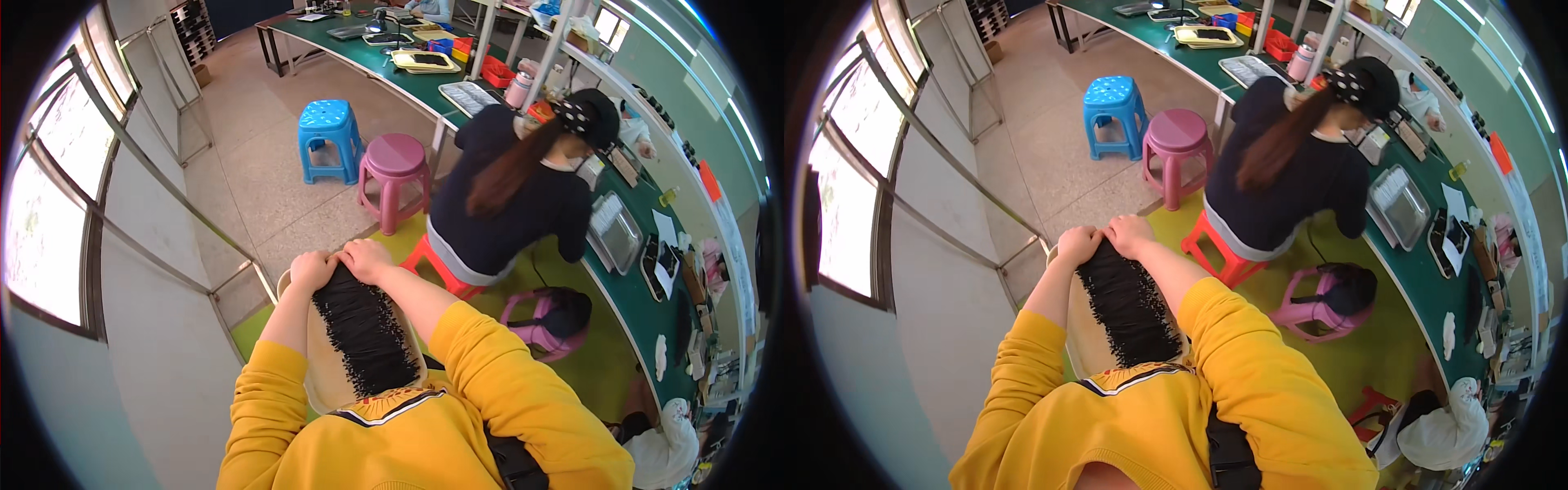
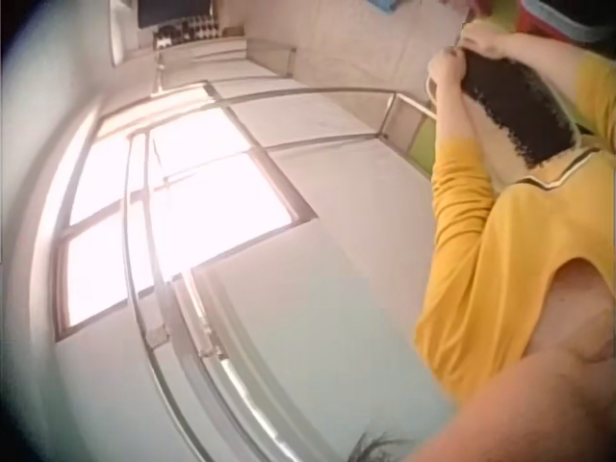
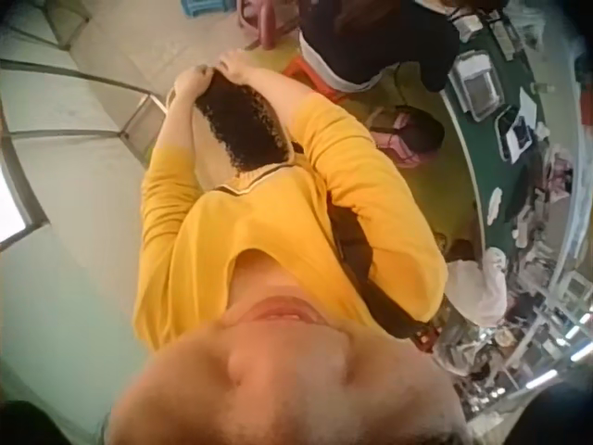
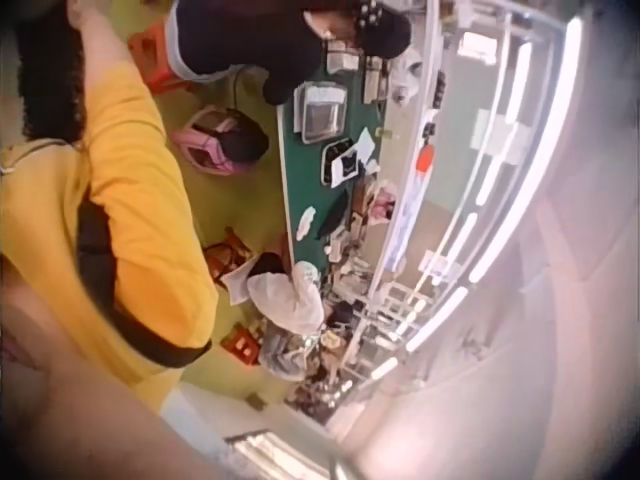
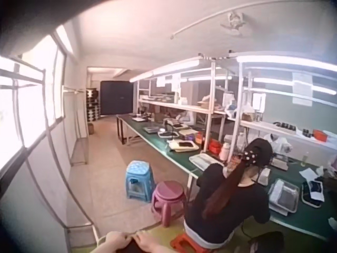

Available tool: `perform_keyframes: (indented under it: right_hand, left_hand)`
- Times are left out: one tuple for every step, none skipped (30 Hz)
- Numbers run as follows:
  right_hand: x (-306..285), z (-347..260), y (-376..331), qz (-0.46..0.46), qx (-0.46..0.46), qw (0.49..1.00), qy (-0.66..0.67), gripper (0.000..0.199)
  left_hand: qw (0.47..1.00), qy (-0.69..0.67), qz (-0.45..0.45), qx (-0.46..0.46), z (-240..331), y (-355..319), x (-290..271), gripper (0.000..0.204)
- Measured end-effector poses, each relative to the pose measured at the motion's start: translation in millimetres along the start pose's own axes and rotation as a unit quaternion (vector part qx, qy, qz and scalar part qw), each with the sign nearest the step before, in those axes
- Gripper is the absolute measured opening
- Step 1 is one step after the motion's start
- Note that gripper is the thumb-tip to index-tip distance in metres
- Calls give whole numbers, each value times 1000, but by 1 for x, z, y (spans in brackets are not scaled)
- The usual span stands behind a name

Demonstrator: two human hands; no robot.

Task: The person places a tray of filaments onto a workbench, gathers a bundle of filaments from a tray by hand, and aligns them under a desk lamp.

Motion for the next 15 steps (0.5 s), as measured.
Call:
perform_keyframes:
  right_hand:
    - [13, 5, 16, 22, -5, 1000, 9, 30]
    - [26, 8, 33, 44, -11, 999, 20, 28]
    - [42, 12, 49, 44, -15, 999, 27, 28]
    - [58, 17, 67, 40, -4, 998, 38, 28]
    - [75, 23, 86, 35, 6, 998, 50, 28]
    - [87, 22, 108, 35, 7, 998, 58, 28]
    - [100, 21, 131, 31, 6, 997, 65, 28]
    - [113, 20, 154, 28, 5, 997, 72, 27]
    - [121, 22, 179, 25, 4, 997, 77, 27]
    - [128, 21, 205, 21, -13, 995, 94, 28]
    - [136, 21, 228, 16, -28, 993, 110, 28]
    - [141, 21, 247, 11, -38, 994, 99, 28]
    - [148, 25, 265, 7, -42, 994, 99, 28]
    - [152, 31, 282, 9, -40, 995, 90, 28]
    - [159, 37, 300, 14, -37, 996, 83, 28]
  left_hand:
    - [1000, 8, -5, 8, -9, 19, 2, 36]
    - [1000, 17, -9, 14, -20, 39, 4, 36]
    - [1000, 22, -7, 10, -32, 59, 7, 36]
    - [999, 36, -9, 18, -44, 79, 10, 37]
    - [998, 49, -11, 25, -56, 100, 12, 37]
    - [998, 57, -12, 21, -70, 121, 11, 37]
    - [998, 55, -11, 8, -85, 142, 9, 38]
    - [999, 52, -10, -6, -100, 162, 6, 38]
    - [998, 55, -11, -10, -109, 181, -1, 38]
    - [999, 45, 5, -19, -119, 201, -10, 38]
    - [999, 33, 21, -27, -126, 219, -18, 39]
    - [998, 40, 16, -37, -131, 235, -24, 38]
    - [998, 37, 16, -42, -137, 253, -24, 38]
    - [998, 34, 19, -41, -140, 271, -23, 38]
    - [999, 32, 22, -38, -145, 291, -22, 38]
Point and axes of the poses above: each hand's wrist, its own y-axis towards the middle knuckle, its own x-axis out of the palm, z = x × y, the point moved 5 cm from there along y, towards the middle knuckle, and after that the axes turned 15 degrees about z, right-handed, at the moved point
